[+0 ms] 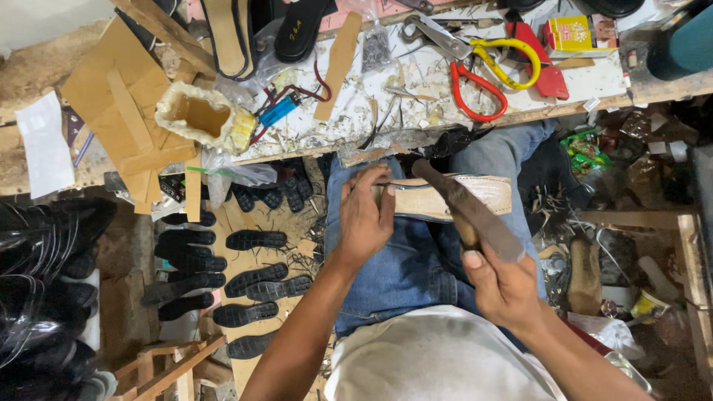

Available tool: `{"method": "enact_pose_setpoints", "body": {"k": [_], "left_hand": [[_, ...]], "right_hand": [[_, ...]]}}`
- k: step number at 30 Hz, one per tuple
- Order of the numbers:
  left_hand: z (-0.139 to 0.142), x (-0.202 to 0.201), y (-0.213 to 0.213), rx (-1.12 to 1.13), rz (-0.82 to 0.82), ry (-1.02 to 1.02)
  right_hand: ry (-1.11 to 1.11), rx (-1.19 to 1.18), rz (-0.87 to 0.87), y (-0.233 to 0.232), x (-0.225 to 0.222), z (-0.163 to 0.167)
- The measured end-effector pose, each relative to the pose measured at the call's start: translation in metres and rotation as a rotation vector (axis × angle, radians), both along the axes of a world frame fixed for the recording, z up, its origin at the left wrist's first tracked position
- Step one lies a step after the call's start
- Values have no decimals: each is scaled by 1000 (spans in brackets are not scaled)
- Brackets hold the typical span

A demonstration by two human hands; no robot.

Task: The person assembles shoes by attaching black rubber soles to wooden shoe lasts. They use a hammer to tap the soles into place and shears to trim excess material. The process is repeated for multiple shoe lasts.

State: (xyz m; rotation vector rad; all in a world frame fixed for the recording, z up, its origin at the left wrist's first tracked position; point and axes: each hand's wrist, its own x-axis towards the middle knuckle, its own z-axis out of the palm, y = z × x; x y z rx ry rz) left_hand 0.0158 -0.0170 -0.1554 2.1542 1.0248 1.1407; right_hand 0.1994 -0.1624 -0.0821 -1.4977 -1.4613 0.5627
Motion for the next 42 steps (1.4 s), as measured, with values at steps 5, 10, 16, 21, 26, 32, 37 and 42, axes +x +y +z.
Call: {"method": "enact_pose_setpoints", "body": {"k": [5, 10, 16, 21, 26, 32, 37, 42], "left_hand": [[-5, 2, -2, 8, 5, 11], [4, -1, -2, -21, 9, 90], [39, -10, -2, 182, -181, 415], [68, 3, -9, 297, -160, 802], [79, 47, -15, 143, -413, 723], [93, 51, 1, 56, -541, 775], [109, 12, 12, -316, -485, -253], [103, 7, 28, -1206, -607, -1428]], "right_hand": [[-88, -87, 93, 11, -5, 3], [-14, -339, 123, 5, -6, 16], [-139, -313, 425, -13, 4, 20], [-176, -115, -19, -10, 9, 1], [-18, -247, -215, -11, 22, -15], [26, -171, -322, -28, 31, -26], [216, -260, 31, -10, 19, -16], [453, -277, 248, 26, -36, 7]]}}
